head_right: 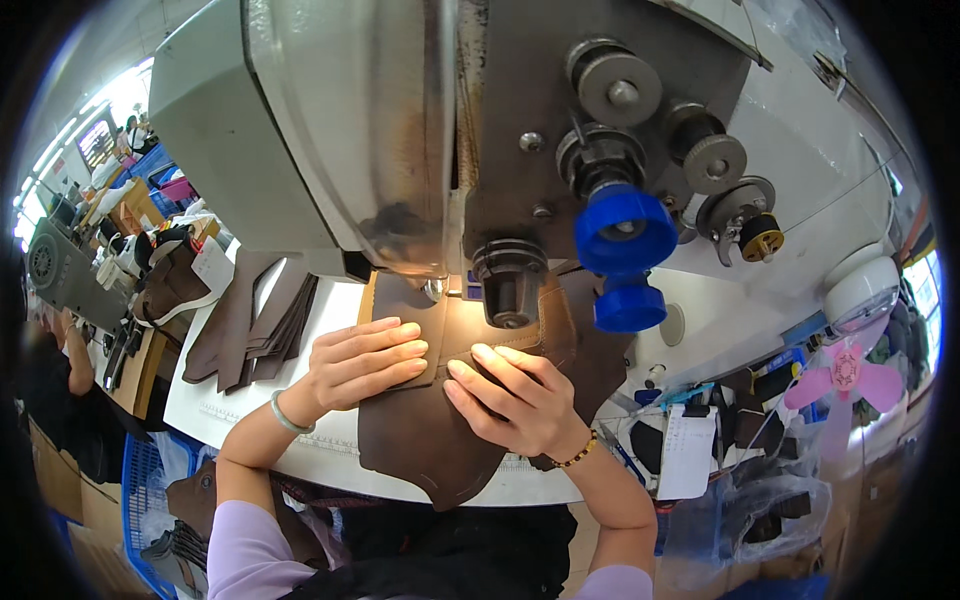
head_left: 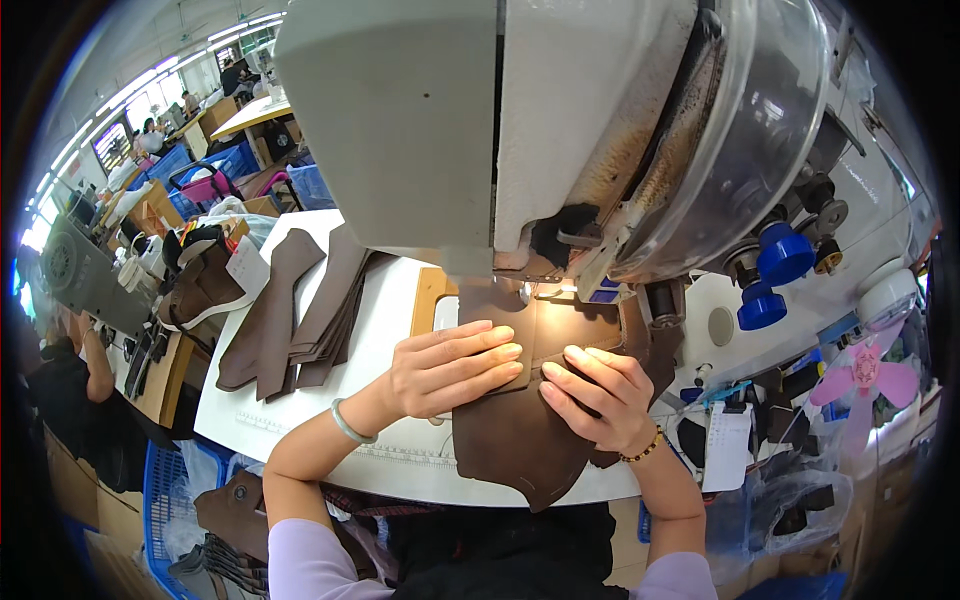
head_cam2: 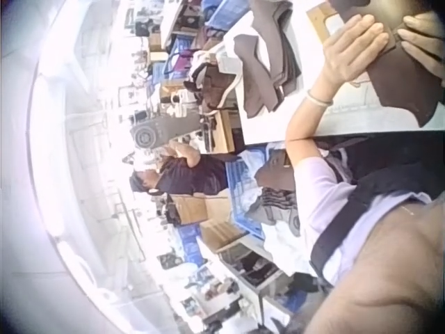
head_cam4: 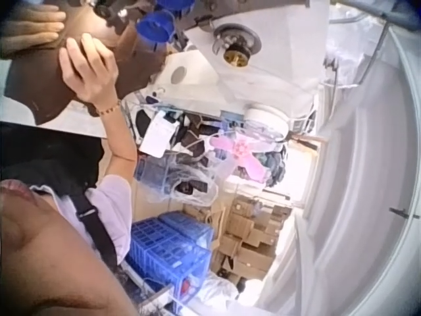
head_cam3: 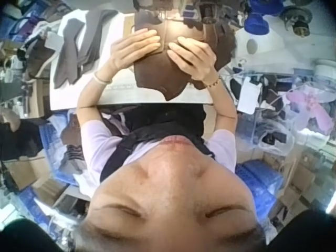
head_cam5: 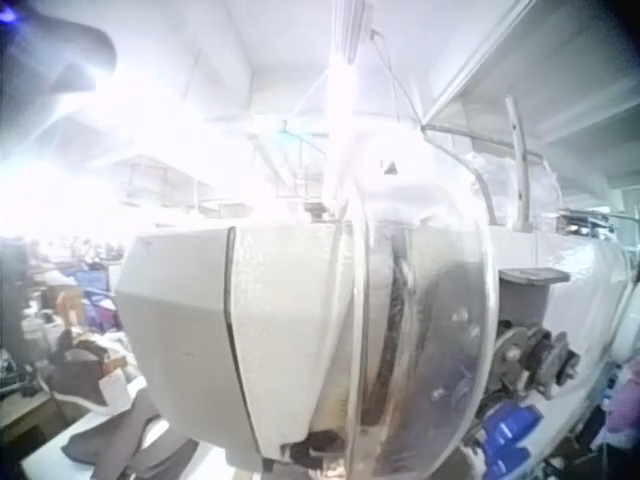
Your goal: Stitch together various leather and textile components of a shoe upper using a heavy-duty sewing machine.
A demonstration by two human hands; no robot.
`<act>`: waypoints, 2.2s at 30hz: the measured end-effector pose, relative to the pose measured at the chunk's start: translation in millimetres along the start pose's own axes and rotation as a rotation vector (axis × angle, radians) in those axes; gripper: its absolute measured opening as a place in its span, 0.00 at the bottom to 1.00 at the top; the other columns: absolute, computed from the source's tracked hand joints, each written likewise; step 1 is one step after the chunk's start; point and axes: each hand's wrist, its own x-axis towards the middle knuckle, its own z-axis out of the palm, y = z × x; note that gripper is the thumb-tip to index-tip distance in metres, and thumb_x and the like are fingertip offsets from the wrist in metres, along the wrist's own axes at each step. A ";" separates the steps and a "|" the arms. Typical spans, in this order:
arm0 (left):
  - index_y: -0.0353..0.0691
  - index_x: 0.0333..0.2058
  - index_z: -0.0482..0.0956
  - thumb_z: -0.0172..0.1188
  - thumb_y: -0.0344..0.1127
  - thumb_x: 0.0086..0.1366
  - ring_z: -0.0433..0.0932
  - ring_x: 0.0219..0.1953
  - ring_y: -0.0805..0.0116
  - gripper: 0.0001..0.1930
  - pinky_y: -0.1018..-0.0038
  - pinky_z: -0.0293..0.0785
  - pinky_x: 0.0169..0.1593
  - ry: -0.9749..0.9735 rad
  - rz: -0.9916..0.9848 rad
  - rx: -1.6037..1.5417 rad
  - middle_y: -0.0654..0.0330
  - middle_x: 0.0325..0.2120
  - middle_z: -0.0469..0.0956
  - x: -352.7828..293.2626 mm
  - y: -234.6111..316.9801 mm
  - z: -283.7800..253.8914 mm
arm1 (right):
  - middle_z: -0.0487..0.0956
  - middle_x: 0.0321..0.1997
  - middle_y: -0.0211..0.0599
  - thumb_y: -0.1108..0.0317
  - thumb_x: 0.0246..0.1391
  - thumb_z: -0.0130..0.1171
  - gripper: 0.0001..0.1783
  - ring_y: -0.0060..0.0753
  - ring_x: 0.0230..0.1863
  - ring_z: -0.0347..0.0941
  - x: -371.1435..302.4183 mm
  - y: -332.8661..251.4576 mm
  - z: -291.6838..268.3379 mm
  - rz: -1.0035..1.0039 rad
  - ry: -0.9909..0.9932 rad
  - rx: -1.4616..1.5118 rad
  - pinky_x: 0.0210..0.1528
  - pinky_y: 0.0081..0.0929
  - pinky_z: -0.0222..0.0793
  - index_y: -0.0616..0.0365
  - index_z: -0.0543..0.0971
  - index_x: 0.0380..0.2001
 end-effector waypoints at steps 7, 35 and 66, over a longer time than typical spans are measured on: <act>0.37 0.38 0.82 0.58 0.32 0.56 0.82 0.44 0.63 0.12 0.69 0.80 0.51 -0.018 -0.023 -0.012 0.59 0.38 0.83 -1.3 -0.2 -0.9 | 0.81 0.43 0.24 0.69 0.49 0.63 0.11 0.30 0.44 0.78 0.3 -1.3 0.5 0.016 -0.005 -0.001 0.42 0.24 0.73 0.49 0.79 0.38; 0.38 0.38 0.83 0.61 0.28 0.53 0.81 0.47 0.58 0.12 0.63 0.78 0.54 -0.002 -0.252 -0.214 0.57 0.40 0.82 0.3 -4.2 2.1 | 0.82 0.44 0.29 0.66 0.49 0.58 0.13 0.33 0.48 0.76 -2.8 2.9 6.9 0.148 0.008 0.109 0.46 0.28 0.73 0.50 0.81 0.41; 0.35 0.36 0.81 0.60 0.29 0.55 0.81 0.44 0.57 0.09 0.61 0.80 0.52 -0.047 0.042 -0.003 0.55 0.38 0.81 1.2 -4.6 -0.7 | 0.82 0.45 0.27 0.65 0.50 0.57 0.13 0.31 0.50 0.75 -5.3 1.4 7.6 0.173 0.002 0.115 0.51 0.30 0.72 0.49 0.82 0.40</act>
